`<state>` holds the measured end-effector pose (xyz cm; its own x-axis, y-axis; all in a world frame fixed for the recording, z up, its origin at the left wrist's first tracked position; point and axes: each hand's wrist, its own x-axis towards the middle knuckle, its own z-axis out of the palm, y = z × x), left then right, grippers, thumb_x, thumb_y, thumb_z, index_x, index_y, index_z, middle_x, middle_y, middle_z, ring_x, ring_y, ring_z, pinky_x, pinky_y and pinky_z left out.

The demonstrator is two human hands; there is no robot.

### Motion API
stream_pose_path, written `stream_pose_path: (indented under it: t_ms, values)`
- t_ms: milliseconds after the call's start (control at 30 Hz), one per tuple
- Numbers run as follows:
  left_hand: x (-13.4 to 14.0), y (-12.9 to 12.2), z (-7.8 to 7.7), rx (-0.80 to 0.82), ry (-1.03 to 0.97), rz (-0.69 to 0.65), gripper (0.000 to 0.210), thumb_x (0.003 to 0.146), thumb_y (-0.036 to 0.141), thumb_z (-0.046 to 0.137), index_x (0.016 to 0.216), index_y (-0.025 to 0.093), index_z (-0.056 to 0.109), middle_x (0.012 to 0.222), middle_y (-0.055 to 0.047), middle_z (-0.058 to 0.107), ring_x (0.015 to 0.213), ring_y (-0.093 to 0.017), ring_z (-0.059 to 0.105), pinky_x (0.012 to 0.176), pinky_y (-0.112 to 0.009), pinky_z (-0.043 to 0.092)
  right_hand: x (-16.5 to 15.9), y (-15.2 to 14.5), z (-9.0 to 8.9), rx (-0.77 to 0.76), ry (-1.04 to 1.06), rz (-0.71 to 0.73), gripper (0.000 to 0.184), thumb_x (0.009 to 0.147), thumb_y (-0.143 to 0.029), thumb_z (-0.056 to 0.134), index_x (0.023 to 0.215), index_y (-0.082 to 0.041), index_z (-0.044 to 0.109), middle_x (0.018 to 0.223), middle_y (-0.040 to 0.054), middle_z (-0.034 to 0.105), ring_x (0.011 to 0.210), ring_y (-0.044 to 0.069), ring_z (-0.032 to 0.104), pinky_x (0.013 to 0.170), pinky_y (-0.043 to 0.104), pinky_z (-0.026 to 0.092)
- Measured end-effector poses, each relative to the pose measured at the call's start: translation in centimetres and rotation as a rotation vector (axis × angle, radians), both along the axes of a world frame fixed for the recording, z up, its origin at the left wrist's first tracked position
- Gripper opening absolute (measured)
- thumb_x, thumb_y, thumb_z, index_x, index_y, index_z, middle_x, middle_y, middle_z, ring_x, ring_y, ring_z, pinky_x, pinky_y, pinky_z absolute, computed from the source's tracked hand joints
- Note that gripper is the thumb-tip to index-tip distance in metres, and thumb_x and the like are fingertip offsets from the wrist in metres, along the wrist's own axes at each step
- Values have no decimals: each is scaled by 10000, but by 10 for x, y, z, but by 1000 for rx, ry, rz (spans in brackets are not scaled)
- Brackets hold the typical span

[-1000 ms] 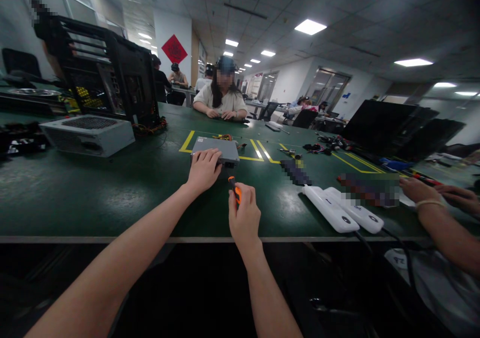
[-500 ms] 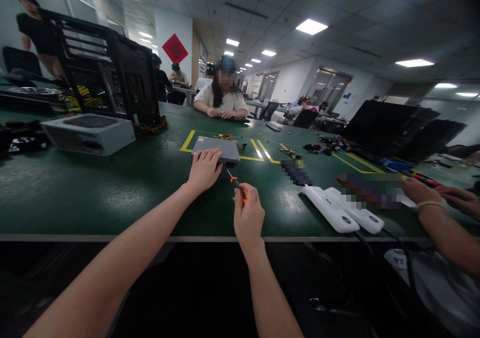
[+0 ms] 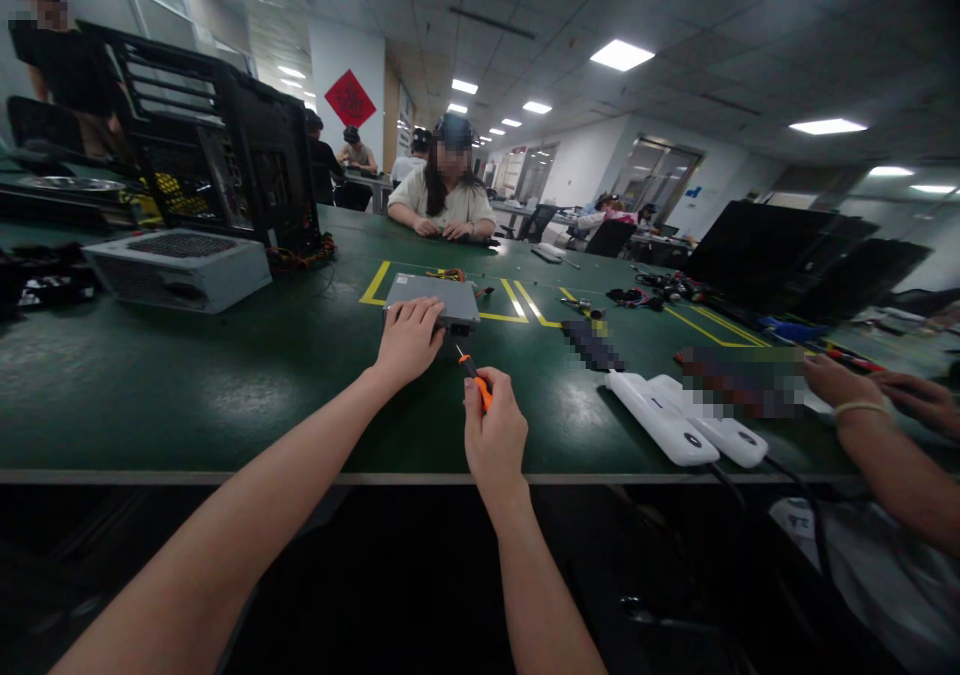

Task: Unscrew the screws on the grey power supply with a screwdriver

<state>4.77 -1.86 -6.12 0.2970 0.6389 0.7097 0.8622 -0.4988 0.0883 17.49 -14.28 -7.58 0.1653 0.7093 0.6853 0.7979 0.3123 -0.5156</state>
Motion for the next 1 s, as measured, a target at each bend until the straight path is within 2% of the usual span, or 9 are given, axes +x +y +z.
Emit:
stream_pose_path:
  t_ms: [133, 200, 267, 400, 567, 633, 833, 933, 1000]
  values:
    - [0, -1, 0, -4, -2, -3, 373, 876, 258, 420, 1235, 190, 495, 1320, -83, 523, 1224, -253, 433, 1038, -427, 271, -1, 0, 0, 92, -52, 90, 248, 896, -242, 390, 1123, -164, 456, 1121, 137, 540, 979, 211, 596, 756, 340, 516]
    - [0, -1, 1, -5, 2, -2, 372, 878, 259, 416, 1234, 189, 495, 1321, -83, 522, 1224, -253, 433, 1036, -428, 272, -2, 0, -1, 120, -57, 139, 272, 893, -205, 370, 1153, -160, 434, 1162, 153, 507, 1020, 208, 583, 765, 335, 519]
    - [0, -1, 1, -8, 5, -1, 371, 880, 260, 409, 1235, 192, 494, 1323, -84, 521, 1225, -253, 431, 1034, -430, 273, -2, 0, -1, 97, -32, 145, 257, 912, -234, 351, 1141, -156, 436, 1100, 137, 534, 920, 190, 620, 713, 322, 524]
    - [0, -2, 1, -8, -1, -3, 375, 878, 264, 407, 1235, 191, 495, 1318, -92, 525, 1221, -260, 433, 1032, -437, 271, 0, 0, -1, 1, 45, 38, 266, 942, -347, 324, 1042, -157, 481, 921, 73, 594, 688, 157, 636, 635, 316, 518]
    - [0, -2, 2, -13, -6, -13, 383, 874, 257, 410, 1244, 200, 492, 1320, -89, 524, 1226, -261, 431, 1034, -441, 270, -1, -1, 2, 93, -42, 95, 231, 910, -261, 381, 1102, -171, 471, 1125, 134, 546, 938, 196, 617, 706, 323, 525]
    - [0, -2, 2, -14, -1, -7, 384, 876, 256, 408, 1248, 206, 490, 1320, -86, 524, 1226, -260, 433, 1035, -441, 270, -2, -1, 1, 119, -76, 133, 241, 902, -210, 374, 1121, -164, 465, 1147, 145, 530, 972, 193, 604, 727, 316, 525]
    - [0, -2, 2, -10, 3, -6, 380, 877, 258, 409, 1241, 191, 494, 1323, -89, 521, 1226, -255, 432, 1035, -433, 272, -1, -1, 0, 24, -77, 17, 244, 946, -307, 335, 1056, -169, 504, 921, 75, 599, 749, 170, 628, 629, 292, 512]
    - [0, -1, 1, -4, 7, -1, 377, 876, 256, 412, 1238, 191, 496, 1320, -87, 523, 1224, -256, 432, 1031, -433, 275, -1, 0, 2, 22, -57, 26, 233, 931, -339, 372, 1012, -176, 519, 993, 87, 554, 744, 159, 614, 603, 287, 509]
    - [0, -1, 1, -1, 8, 2, 377, 875, 256, 416, 1238, 189, 496, 1317, -87, 526, 1221, -259, 434, 1029, -433, 276, -3, 0, 3, 37, -44, 60, 163, 905, -287, 409, 959, -180, 519, 1056, 99, 497, 781, 154, 603, 600, 282, 512]
